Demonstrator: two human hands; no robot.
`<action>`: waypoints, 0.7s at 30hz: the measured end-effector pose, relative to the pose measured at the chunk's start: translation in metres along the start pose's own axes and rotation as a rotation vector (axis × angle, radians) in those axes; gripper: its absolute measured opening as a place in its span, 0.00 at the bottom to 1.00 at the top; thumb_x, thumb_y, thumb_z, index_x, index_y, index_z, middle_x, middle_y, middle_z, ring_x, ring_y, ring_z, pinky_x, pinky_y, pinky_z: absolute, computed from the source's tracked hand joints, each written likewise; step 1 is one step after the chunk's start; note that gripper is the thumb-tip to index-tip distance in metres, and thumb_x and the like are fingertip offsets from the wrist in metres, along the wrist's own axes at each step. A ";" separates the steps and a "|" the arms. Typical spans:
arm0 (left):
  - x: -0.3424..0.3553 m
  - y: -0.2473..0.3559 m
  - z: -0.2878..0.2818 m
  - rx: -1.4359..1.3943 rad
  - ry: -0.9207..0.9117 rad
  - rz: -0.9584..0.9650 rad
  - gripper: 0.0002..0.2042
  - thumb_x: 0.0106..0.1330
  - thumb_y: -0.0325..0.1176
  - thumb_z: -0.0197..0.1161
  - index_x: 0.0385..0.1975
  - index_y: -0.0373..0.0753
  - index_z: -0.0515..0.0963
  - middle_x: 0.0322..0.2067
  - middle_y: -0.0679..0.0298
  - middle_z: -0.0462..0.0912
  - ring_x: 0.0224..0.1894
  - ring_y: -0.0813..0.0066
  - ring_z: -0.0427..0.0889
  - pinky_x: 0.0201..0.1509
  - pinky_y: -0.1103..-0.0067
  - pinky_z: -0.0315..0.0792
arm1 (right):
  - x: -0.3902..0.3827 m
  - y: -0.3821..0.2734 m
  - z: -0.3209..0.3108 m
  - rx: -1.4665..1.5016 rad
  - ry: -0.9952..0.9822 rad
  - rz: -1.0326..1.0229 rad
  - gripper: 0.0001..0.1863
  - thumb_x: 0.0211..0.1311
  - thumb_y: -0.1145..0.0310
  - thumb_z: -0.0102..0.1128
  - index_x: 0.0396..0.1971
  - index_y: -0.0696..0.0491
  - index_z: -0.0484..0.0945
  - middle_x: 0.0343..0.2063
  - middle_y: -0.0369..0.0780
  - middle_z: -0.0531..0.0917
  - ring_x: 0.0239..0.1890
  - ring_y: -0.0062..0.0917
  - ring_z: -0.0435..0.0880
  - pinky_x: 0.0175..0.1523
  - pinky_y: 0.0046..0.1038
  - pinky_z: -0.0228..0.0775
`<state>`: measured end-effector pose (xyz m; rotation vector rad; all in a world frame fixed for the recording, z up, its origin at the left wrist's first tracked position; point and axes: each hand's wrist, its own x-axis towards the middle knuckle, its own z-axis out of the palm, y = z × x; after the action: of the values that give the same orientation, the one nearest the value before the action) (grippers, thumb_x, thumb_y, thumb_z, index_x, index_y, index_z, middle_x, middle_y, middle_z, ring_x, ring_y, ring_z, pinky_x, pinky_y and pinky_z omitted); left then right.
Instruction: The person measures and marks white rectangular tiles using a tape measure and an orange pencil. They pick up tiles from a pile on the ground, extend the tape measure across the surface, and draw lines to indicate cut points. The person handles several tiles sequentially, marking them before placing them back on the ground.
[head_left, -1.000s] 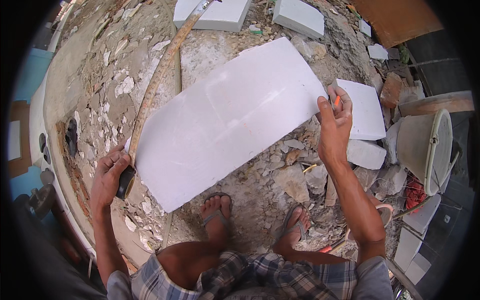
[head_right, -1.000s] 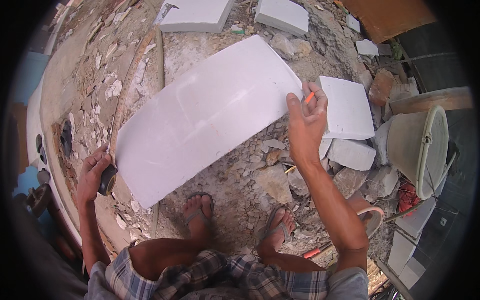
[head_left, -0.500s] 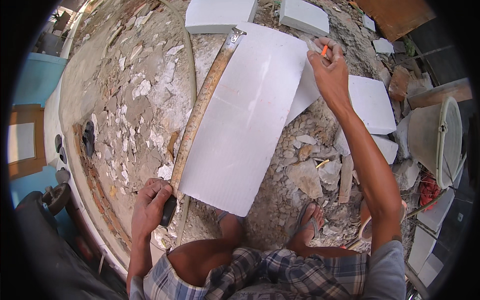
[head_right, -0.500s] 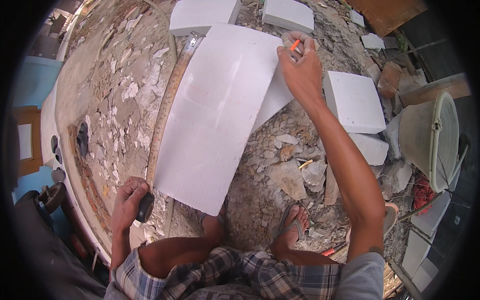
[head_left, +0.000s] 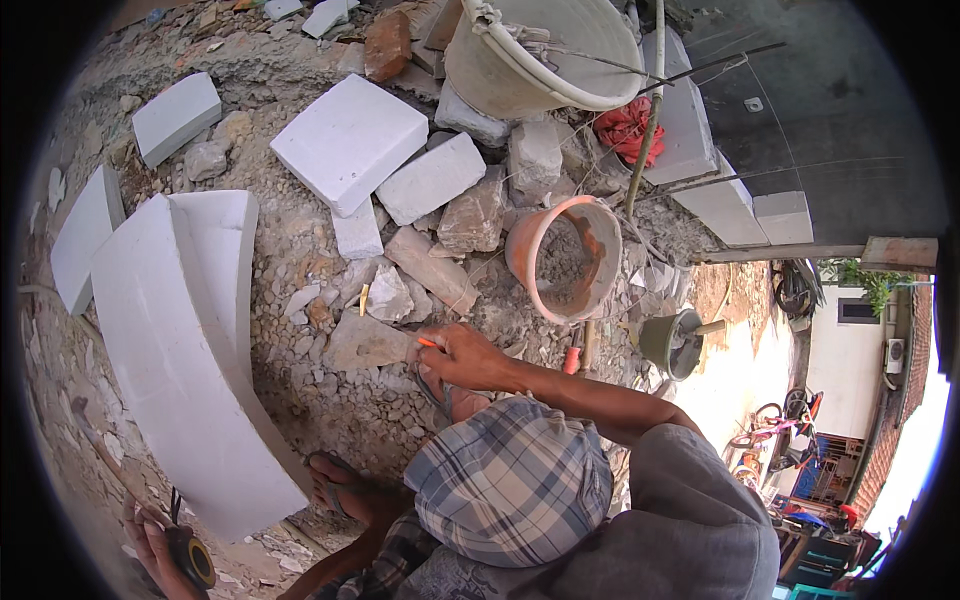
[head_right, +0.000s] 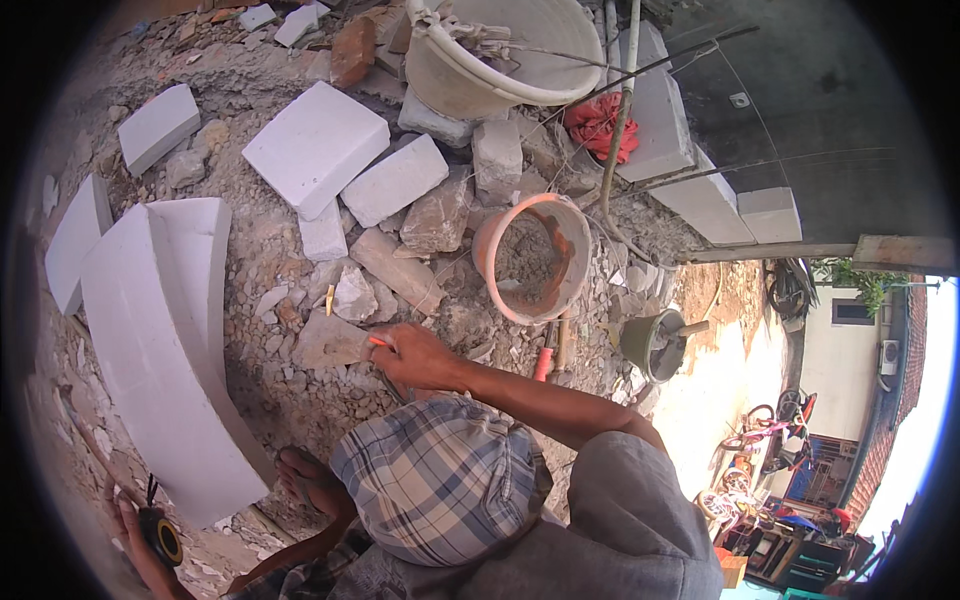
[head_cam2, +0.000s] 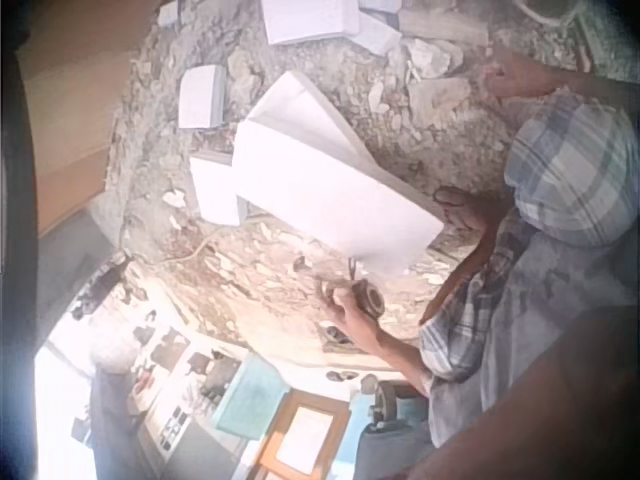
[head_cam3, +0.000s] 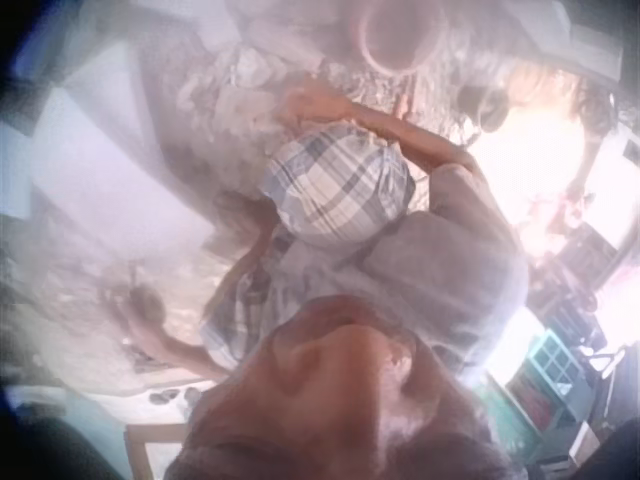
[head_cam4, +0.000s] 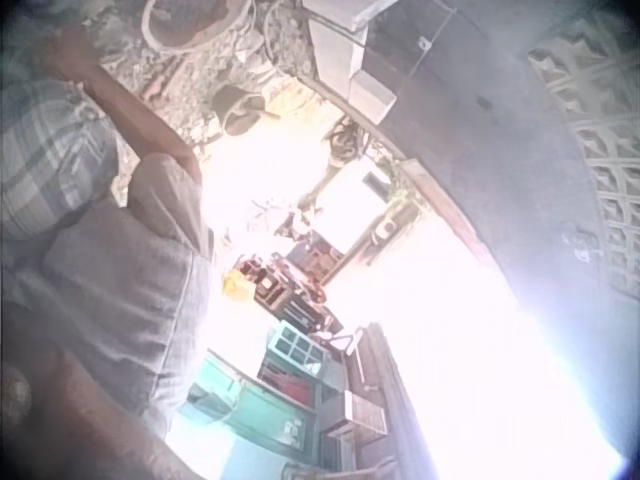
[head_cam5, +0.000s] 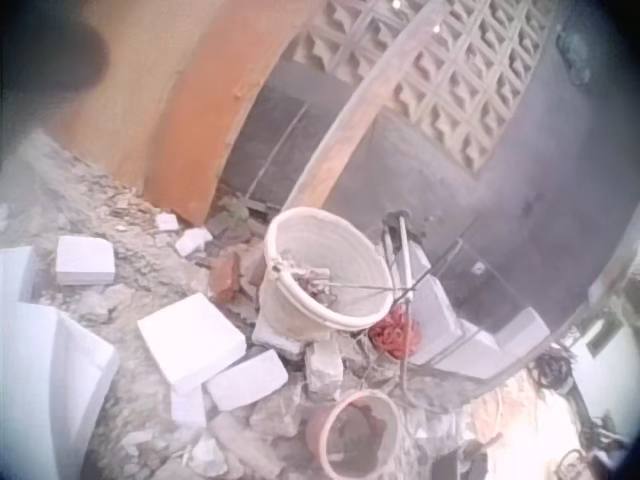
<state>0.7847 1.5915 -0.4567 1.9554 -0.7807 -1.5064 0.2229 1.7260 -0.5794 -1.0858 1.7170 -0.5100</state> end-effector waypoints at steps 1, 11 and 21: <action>-0.020 0.025 0.041 0.210 0.028 0.132 0.36 0.66 0.29 0.73 0.75 0.46 0.68 0.56 0.62 0.77 0.49 0.67 0.79 0.48 0.74 0.77 | -0.022 0.024 0.001 0.031 0.049 0.071 0.23 0.73 0.50 0.60 0.38 0.59 0.88 0.23 0.50 0.84 0.29 0.47 0.85 0.43 0.47 0.74; -0.058 0.122 0.219 0.870 -0.442 0.702 0.41 0.63 0.52 0.74 0.73 0.39 0.68 0.48 0.65 0.69 0.34 0.77 0.80 0.44 0.78 0.71 | -0.183 0.232 -0.026 -0.029 0.496 0.588 0.26 0.71 0.42 0.59 0.35 0.51 0.91 0.24 0.46 0.88 0.30 0.38 0.88 0.42 0.42 0.79; -0.002 0.015 0.433 1.529 -0.863 1.079 0.30 0.58 0.34 0.77 0.62 0.42 0.76 0.54 0.49 0.77 0.49 0.42 0.84 0.52 0.53 0.79 | -0.231 0.368 -0.031 -0.044 0.685 0.837 0.25 0.65 0.43 0.65 0.44 0.50 0.88 0.34 0.49 0.90 0.40 0.43 0.90 0.48 0.43 0.80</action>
<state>0.3615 1.5513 -0.5418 0.7663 -3.2986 -0.8577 0.0607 2.1039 -0.7218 -0.1176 2.5705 -0.3043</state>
